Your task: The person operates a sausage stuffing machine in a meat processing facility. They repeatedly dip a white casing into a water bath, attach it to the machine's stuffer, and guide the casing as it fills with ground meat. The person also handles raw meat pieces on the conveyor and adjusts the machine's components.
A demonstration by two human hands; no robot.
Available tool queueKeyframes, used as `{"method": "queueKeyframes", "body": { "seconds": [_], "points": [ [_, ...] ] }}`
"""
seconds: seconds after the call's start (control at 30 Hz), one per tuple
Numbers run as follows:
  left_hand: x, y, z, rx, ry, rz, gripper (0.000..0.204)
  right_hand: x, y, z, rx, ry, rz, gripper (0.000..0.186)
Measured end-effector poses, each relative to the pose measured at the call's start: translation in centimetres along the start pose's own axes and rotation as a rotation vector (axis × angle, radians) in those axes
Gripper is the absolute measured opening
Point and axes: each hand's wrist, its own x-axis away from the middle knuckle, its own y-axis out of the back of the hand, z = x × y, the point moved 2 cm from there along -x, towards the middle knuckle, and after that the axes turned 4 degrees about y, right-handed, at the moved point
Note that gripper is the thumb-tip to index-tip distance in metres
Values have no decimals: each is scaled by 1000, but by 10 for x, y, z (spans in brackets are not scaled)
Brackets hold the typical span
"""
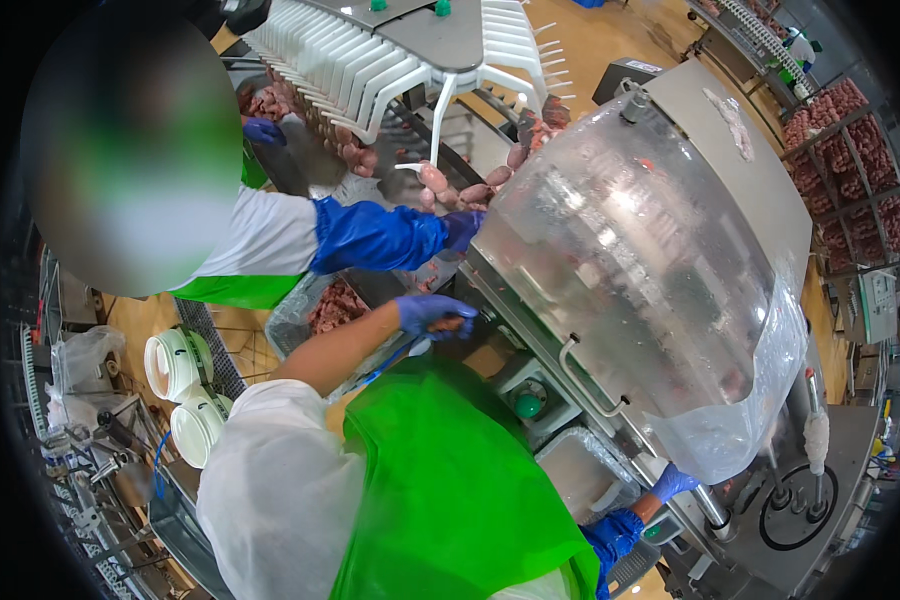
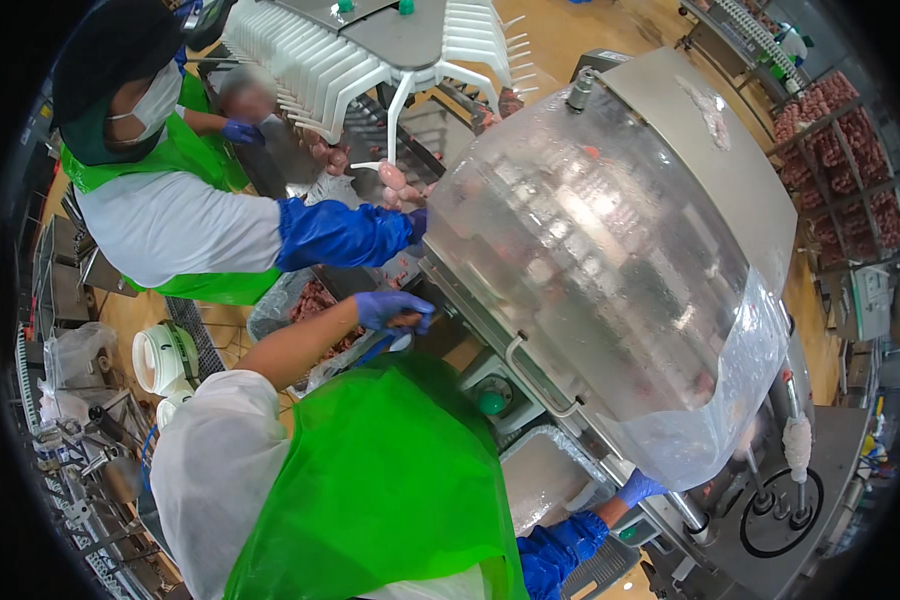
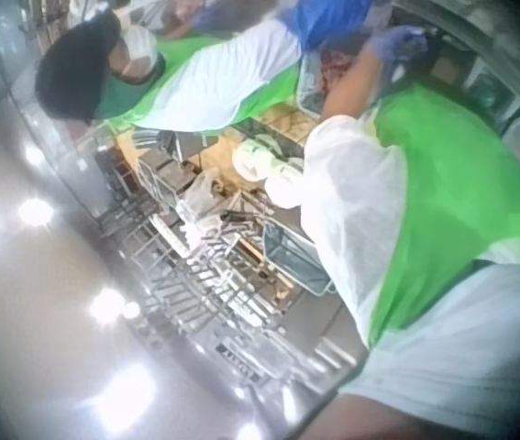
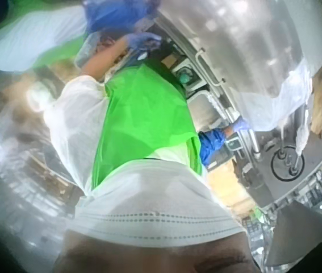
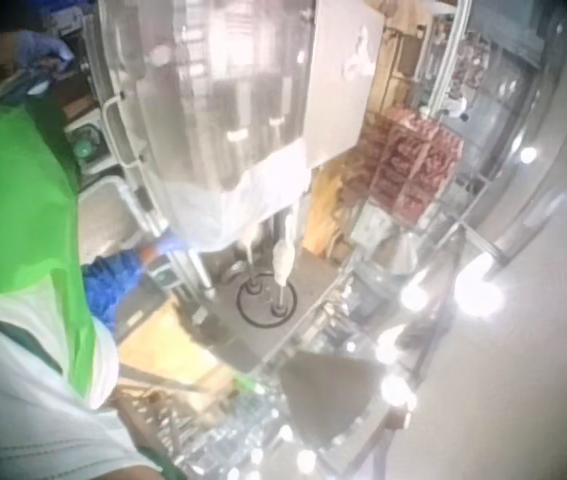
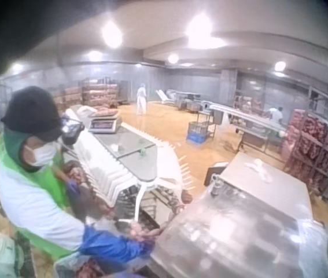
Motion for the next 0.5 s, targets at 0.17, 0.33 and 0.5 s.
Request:
{"method": "queueKeyframes", "body": {
  "seconds": [0.17,0.33,0.5],
  "points": [
    [-28,156,60,32,-39,344,34,14,13,-4,87,29,-34,40],
    [-34,255,109,-200,3,142,29,6,16,-13,199,185,-45,46],
    [-20,314,132,-759,91,-176,26,14,-2,-12,-128,94,-92,49]
  ]
}}
